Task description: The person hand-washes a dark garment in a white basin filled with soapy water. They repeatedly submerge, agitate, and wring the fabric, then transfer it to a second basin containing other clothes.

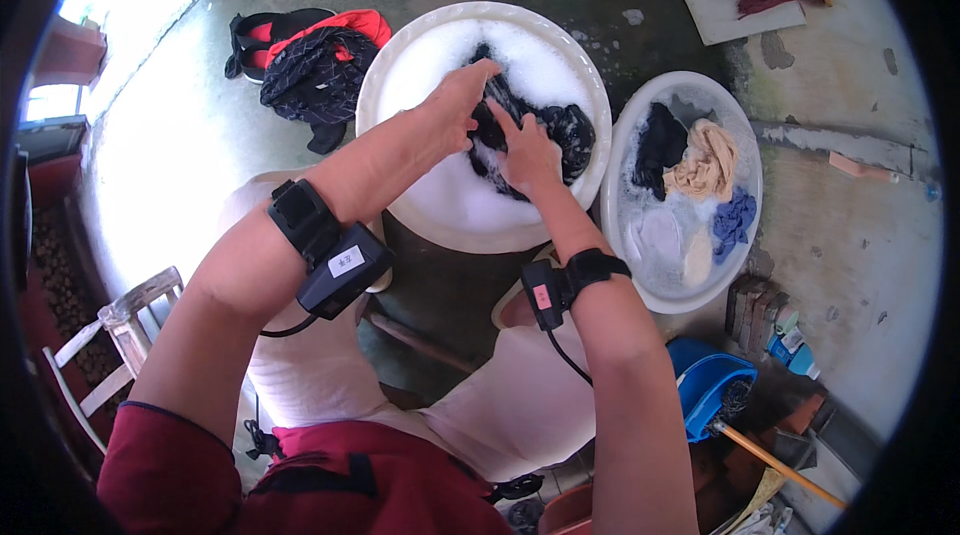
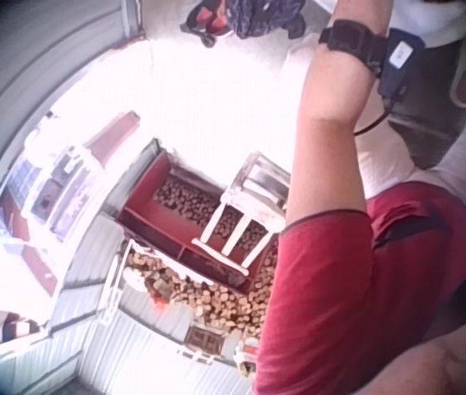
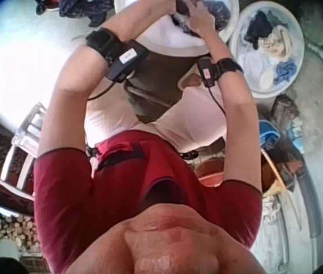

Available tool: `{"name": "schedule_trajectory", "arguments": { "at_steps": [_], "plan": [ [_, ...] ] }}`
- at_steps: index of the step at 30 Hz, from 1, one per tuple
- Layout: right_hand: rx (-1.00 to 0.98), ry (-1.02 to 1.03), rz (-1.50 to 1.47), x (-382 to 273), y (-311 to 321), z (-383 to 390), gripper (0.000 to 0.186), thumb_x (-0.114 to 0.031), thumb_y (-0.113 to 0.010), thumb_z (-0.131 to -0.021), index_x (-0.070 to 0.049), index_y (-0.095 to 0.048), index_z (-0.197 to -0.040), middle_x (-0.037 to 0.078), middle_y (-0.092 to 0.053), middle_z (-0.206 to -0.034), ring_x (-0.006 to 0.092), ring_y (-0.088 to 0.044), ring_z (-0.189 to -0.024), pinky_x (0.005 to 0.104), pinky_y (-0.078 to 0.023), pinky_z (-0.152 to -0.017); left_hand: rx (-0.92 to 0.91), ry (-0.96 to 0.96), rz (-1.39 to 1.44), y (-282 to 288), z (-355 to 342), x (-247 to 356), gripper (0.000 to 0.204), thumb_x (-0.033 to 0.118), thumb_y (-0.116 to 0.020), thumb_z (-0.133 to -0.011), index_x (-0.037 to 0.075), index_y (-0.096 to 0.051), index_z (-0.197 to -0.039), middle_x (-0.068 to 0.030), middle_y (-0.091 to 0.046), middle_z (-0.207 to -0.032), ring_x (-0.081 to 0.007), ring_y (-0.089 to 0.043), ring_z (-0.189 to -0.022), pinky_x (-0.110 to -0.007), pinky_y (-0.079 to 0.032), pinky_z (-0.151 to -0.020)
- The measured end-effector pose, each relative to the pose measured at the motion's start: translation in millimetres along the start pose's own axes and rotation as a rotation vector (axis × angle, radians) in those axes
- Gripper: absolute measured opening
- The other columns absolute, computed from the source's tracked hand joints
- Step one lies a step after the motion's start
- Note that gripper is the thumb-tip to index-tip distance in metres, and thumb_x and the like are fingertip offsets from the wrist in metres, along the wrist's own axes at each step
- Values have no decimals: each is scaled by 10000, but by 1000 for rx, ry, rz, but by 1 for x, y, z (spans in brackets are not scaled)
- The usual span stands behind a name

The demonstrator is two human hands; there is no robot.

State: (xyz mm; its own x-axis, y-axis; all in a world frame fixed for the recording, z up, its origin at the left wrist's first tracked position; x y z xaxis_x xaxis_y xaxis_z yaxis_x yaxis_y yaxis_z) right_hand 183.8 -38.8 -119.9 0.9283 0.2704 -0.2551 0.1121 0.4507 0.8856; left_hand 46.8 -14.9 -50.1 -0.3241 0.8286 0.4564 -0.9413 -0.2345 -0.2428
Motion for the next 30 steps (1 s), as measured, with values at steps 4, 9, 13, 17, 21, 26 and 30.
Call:
{"name": "schedule_trajectory", "arguments": {
  "at_steps": [4, 9, 13, 17, 21, 26, 30],
  "plan": [
    [132, 31, 187, 22, -62, -13, 722, -105, -571, -766, -344, -290, -1386, 124, -425, -1107, 316, -466, -1067, 466, -406, -884, -73, -5, 106, 3, -5, -12, 696, 390, -586, -760, 73, -343, -1330, -124, -263, -1399, -380, -274, -1224, -599, -177, -1009],
    [-127, -117, 401, 22, -107, -33, 552, -163, -563, -786, -180, -398, -1312, 117, -417, -1269, 297, -424, -1188, 537, -310, -972, 61, 76, 44, 9, -13, -37, 636, 384, -571, -780, 189, -336, -1338, -129, -251, -1412, -389, -283, -1223, -657, -197, -978],
    [-271, -133, 299, 6, -49, -35, 291, -171, -572, -764, -183, -602, -1054, 96, -574, -1093, 296, -514, -1086, 496, -379, -926, 128, 181, 40, 10, -16, -45, 637, 414, -519, -813, 223, -297, -1379, -114, -236, -1449, -407, -257, -1275, -674, -193, -980],
    [639, -19, 57, -27, 60, -7, 284, -50, -547, -719, -173, -662, -948, 114, -600, -970, 299, -589, -909, 376, -477, -773, 153, 212, 157, 8, -11, -28, 633, 482, -456, -831, 201, -335, -1385, -101, -281, -1454, -399, -263, -1306, -680, -206, -970],
    [786, 191, -515, -55, 131, 21, 341, 7, -495, -701, -125, -677, -958, 127, -607, -907, 301, -587, -868, 353, -463, -794, -371, 132, 256, -4, -25, -15, 524, 507, -419, -843, 145, -531, -1205, -101, -538, -1216, -317, -485, -1131, -610, -375, -884],
    [803, 439, -747, -89, 123, 34, 287, 28, -464, -660, -41, -644, -874, 139, -626, -862, 297, -599, -819, 334, -467, -791, -1087, -215, 611, -40, -92, -20, 373, 371, -468, -850, 81, -596, -1048, -92, -613, -1013, -277, -569, -976, -450, -456, -799],
    [905, 105, -702, -56, 93, 10, 267, 25, -433, -691, -52, -615, -871, 163, -633, -834, 334, -609, -778, 364, -476, -753, -918, -253, 642, -41, -106, -41, 283, 264, -494, -842, 50, -602, -992, -98, -623, -958, -251, -593, -874, -354, -480, -736]
  ]
}}
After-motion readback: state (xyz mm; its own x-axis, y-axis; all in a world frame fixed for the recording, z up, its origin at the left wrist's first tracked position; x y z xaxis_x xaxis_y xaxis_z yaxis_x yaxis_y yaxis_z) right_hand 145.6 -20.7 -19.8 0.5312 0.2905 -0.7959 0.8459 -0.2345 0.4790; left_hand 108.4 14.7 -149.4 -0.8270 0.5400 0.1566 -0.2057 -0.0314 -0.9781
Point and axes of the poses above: each hand's wrist, its own z-axis away from the middle knuckle, its own y-axis out of the back of the hand, x = y × z, the point moved 2 cm from there along -z, towards the middle knuckle
